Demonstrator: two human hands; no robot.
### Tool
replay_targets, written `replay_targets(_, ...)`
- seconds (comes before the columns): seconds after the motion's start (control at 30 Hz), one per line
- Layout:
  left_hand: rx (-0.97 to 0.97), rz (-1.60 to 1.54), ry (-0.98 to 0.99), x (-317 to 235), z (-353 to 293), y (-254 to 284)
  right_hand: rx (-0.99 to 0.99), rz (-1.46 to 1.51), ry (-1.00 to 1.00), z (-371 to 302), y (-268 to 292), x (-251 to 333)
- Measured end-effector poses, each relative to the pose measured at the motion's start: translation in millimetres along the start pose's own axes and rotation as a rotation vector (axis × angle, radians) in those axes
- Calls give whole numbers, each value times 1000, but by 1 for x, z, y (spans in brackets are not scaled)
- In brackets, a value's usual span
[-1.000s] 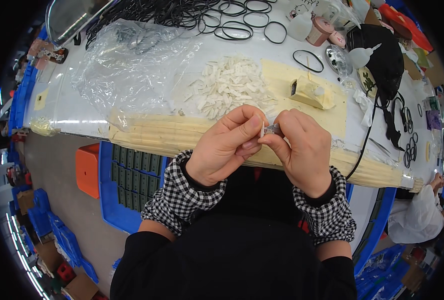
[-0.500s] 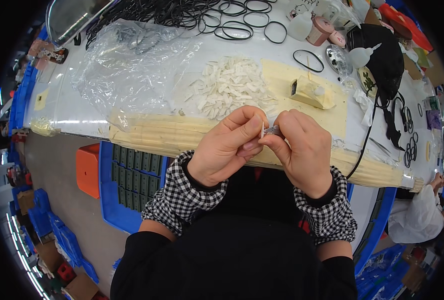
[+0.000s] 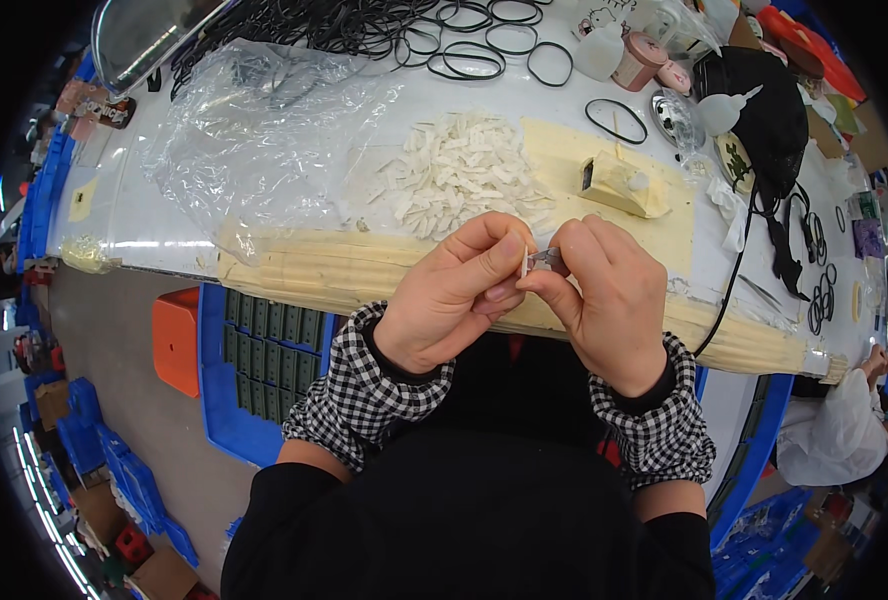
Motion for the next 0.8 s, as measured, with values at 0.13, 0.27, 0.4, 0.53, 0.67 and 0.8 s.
replay_targets(0.13,-1,2,-2,1,0,1,13,-13,1,-1,-1,0)
replay_targets(0.27,-21,2,1,1,0,2,15,-22,7,-1,0,-1)
replay_targets(0.4,-38,15,-7,0,-1,1,20,-30,13,-1,-1,0)
replay_targets(0.53,-16,27,-15,-2,0,1,13,-24,11,-1,0,0)
replay_targets(0.67,-10,53,-7,-4,0,1,21,-18,14,1,1,-1)
replay_targets(0.8,-68,65,-12,-4,1,4,42,-48,24,2,0,0)
Point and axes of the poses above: each hand's wrist, its own z-axis towards the middle knuckle, its own y-axis out of the back of the hand, x = y × z, the point moved 8 cm from there along z, towards the middle knuckle, and after that the axes turned 4 degrees about -z, right-handed, at the moved point
